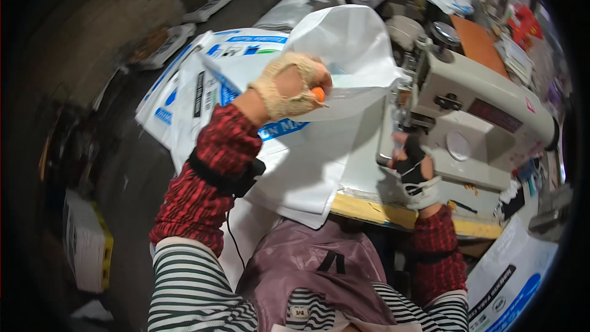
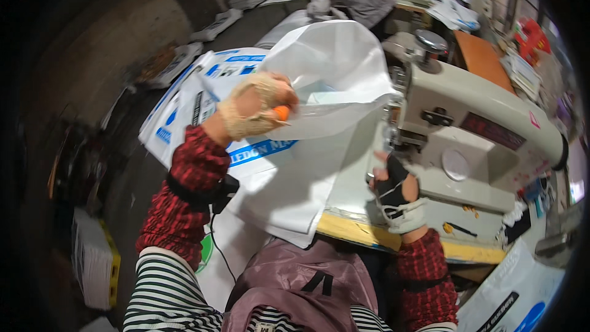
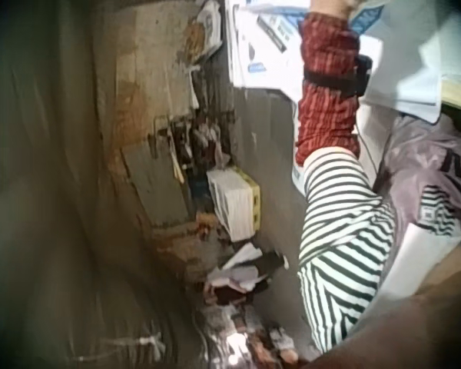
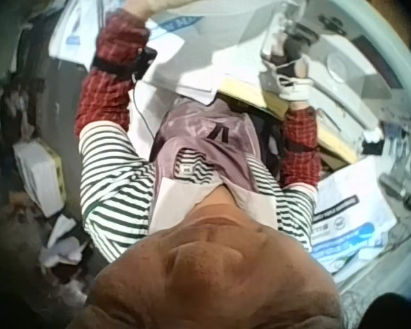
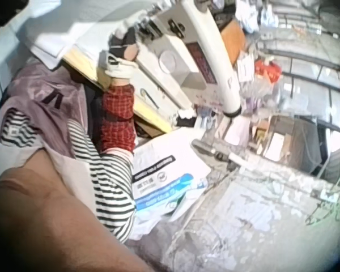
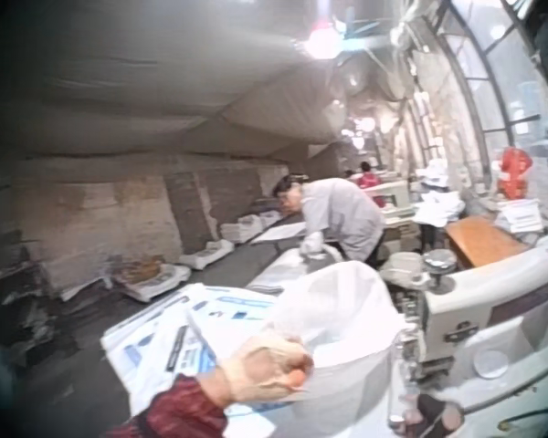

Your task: The person folds the top edge of a plastic bag, feeds it through a sewing machine to stitch it closed, and then tosses it onto a stack. This process is repeated for several more bags.

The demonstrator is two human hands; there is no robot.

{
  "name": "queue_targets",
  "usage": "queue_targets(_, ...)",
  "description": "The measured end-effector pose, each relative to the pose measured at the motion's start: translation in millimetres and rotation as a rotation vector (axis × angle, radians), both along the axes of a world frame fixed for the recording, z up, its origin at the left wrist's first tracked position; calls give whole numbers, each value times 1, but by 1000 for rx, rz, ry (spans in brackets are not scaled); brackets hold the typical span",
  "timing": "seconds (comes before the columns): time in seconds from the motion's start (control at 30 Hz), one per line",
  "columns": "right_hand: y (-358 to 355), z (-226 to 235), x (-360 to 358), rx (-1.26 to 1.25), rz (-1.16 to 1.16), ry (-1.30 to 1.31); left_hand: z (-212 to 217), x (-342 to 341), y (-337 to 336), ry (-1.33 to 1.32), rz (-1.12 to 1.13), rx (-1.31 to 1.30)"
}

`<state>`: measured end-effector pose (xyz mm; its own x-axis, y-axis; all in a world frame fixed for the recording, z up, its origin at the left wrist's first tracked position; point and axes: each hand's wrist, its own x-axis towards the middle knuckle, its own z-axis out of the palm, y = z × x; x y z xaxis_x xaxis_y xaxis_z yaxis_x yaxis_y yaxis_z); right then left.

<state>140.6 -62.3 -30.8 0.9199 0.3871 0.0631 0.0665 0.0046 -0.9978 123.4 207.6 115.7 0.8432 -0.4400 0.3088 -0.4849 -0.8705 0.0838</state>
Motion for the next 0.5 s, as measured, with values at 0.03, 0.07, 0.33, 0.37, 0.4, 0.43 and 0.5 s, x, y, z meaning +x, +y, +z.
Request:
queue_targets(0.03, 11, 27, 3, -144, -50, -408, 22, -27, 3, -89, -34, -5)
queue_targets(0.07, 16, 64, -3, -109, -50, -429, 38, -43, 1, -103, -40, -75)
queue_targets(0.33, 100, 165, -20, -290, 392, -1042, 55, -148, 6, -675, 186, -236)
queue_targets(0.37, 93, 170, -20, -255, 476, -876, 35, -160, 12, -677, 352, -371)
queue_targets(0.4, 91, 177, -33, -127, 569, -628, -7, -170, 36, -706, 430, -630)
queue_targets(0.43, 86, 169, -48, 136, 358, -477, -46, -185, 52, -635, 691, -606)
queue_targets(0.5, 73, 188, -15, -26, 384, -498, -137, -219, 95, 50, 1141, -1057)
